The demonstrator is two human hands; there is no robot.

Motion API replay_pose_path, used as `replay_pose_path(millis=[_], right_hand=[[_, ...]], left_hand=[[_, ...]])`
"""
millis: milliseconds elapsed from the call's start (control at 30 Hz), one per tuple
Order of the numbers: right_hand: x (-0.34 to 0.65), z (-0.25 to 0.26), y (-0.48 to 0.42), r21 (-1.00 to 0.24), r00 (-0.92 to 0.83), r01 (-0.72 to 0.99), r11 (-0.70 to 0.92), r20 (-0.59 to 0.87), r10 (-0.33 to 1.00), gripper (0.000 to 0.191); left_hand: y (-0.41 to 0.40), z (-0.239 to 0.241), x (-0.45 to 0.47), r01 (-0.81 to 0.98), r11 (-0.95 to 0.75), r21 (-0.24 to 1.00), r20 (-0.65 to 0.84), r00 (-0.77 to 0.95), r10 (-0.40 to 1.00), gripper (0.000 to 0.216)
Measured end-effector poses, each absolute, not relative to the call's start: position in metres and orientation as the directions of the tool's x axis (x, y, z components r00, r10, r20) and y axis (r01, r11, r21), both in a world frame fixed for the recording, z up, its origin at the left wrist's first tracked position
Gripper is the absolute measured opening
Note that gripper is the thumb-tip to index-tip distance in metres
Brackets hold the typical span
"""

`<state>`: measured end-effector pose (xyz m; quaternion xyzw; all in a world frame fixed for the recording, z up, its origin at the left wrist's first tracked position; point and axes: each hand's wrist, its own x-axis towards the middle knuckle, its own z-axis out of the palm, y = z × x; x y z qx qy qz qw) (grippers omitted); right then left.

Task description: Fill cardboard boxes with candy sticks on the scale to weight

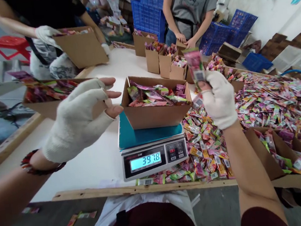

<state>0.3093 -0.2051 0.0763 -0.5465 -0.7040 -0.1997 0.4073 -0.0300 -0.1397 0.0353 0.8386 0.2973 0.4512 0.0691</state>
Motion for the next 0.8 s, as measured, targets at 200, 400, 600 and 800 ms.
replay_pose_path(millis=[200,400,600,800], right_hand=[[0.273,0.083,-0.138,-0.281,-0.187,0.783,0.554,0.744,0.642,0.026],[0.278,0.081,-0.153,-0.301,-0.221,0.78,0.549,0.688,0.691,0.042],[0.352,0.001,-0.205,-0.5,0.113,0.821,0.276,0.616,0.78,0.043],[0.385,-0.174,-0.267,-0.296,0.317,0.903,-0.312,-0.032,0.948,0.054]], left_hand=[[-0.14,0.037,-0.028,0.42,-0.84,0.345,0.74,0.429,0.518,0.021],[-0.138,0.037,-0.033,0.427,-0.835,0.348,0.754,0.402,0.52,0.02],[-0.141,0.047,-0.024,0.393,-0.841,0.372,0.765,0.383,0.518,0.023],[-0.145,0.067,0.016,0.226,-0.922,0.315,0.745,0.543,0.388,0.032]])
